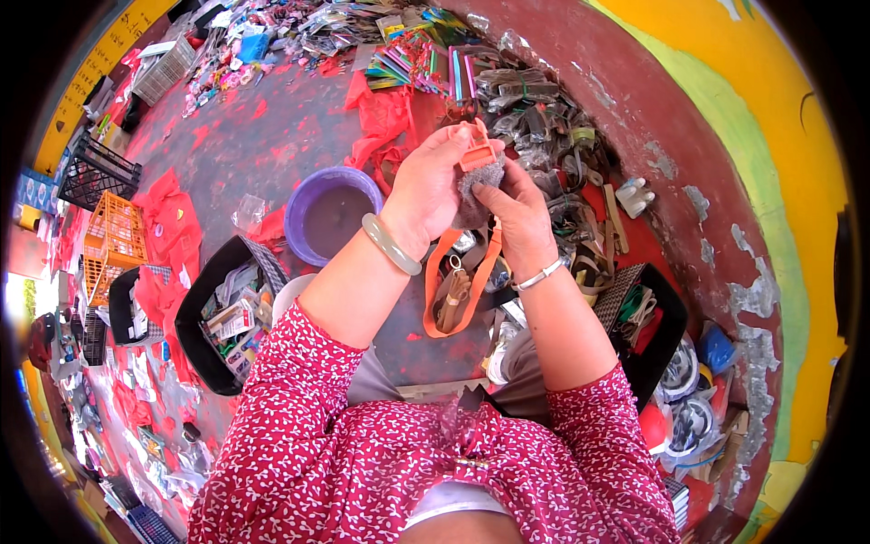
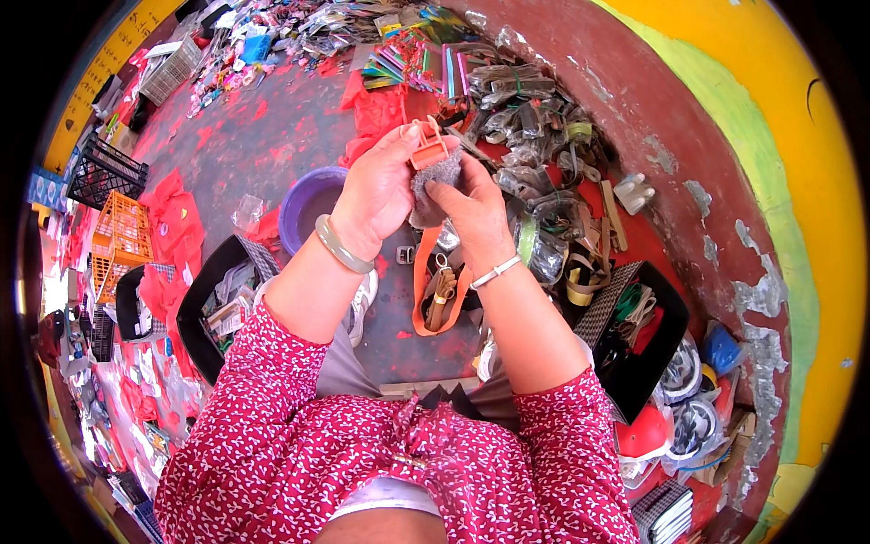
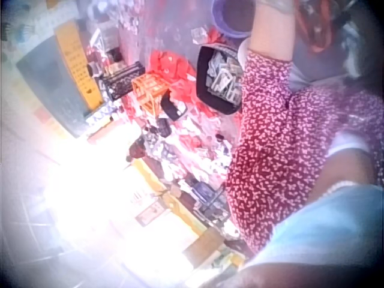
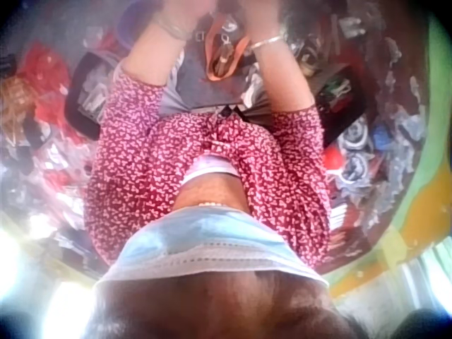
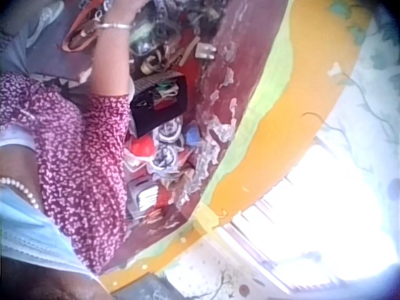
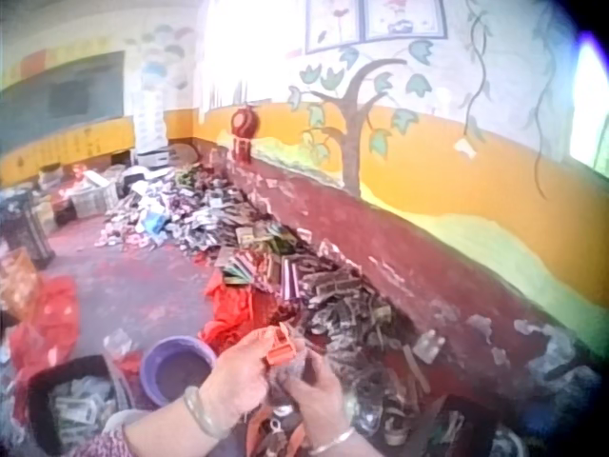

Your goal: The person wipes and cleans plastic straps using a grey cloth by hand, holding each strap and rubbing it with the cloth.

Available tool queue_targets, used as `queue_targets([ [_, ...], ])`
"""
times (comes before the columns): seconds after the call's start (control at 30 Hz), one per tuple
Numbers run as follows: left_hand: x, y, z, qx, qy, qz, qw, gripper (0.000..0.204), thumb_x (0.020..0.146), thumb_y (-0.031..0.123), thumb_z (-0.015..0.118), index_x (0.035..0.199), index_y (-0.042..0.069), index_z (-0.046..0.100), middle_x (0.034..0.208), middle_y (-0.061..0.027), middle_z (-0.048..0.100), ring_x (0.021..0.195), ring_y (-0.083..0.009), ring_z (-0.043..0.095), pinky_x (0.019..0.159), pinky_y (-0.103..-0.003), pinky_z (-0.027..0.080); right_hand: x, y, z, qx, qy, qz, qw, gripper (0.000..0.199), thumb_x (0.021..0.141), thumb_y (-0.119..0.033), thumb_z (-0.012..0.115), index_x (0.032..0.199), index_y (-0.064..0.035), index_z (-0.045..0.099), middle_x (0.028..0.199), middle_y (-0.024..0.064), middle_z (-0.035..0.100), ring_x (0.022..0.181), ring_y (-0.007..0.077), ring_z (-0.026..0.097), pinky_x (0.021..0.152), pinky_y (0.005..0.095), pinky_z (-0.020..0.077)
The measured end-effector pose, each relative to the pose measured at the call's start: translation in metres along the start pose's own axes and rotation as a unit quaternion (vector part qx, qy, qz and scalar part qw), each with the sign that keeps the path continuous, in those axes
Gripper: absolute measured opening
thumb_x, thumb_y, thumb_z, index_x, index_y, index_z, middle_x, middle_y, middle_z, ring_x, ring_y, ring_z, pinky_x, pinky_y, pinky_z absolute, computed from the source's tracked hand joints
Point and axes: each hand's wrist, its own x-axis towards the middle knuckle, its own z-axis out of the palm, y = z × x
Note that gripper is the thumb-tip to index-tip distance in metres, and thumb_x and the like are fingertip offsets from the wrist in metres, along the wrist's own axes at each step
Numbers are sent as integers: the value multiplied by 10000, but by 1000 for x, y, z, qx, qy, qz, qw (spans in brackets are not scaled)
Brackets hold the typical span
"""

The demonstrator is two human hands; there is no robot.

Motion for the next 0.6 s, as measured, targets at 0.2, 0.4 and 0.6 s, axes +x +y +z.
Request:
queue_targets([
  [0.2,-5,1,14,150,-35,22,988,227,850,79,599,1059,8,547,997,-99,623,910,-137,586,838,-271,462,0,-6,-9,42,-39,106,993,254,854,-98,601,1079,16,564,991,63,614,907,151,586,832,289,457],
  [0.4,-1,-2,9,197,-33,-30,979,258,852,159,621,1056,12,560,960,-58,619,904,-128,587,828,-271,464,-1,-7,-12,98,-41,55,993,221,873,-77,568,1077,9,561,990,73,612,916,158,589,822,299,470],
  [0.6,2,-8,0,45,-38,-97,994,263,864,191,607,1044,4,564,1001,-107,628,915,-170,602,820,-310,486,1,-10,-12,150,-48,121,980,234,852,-55,580,1084,-23,567,971,60,621,870,152,606,776,290,490],
])
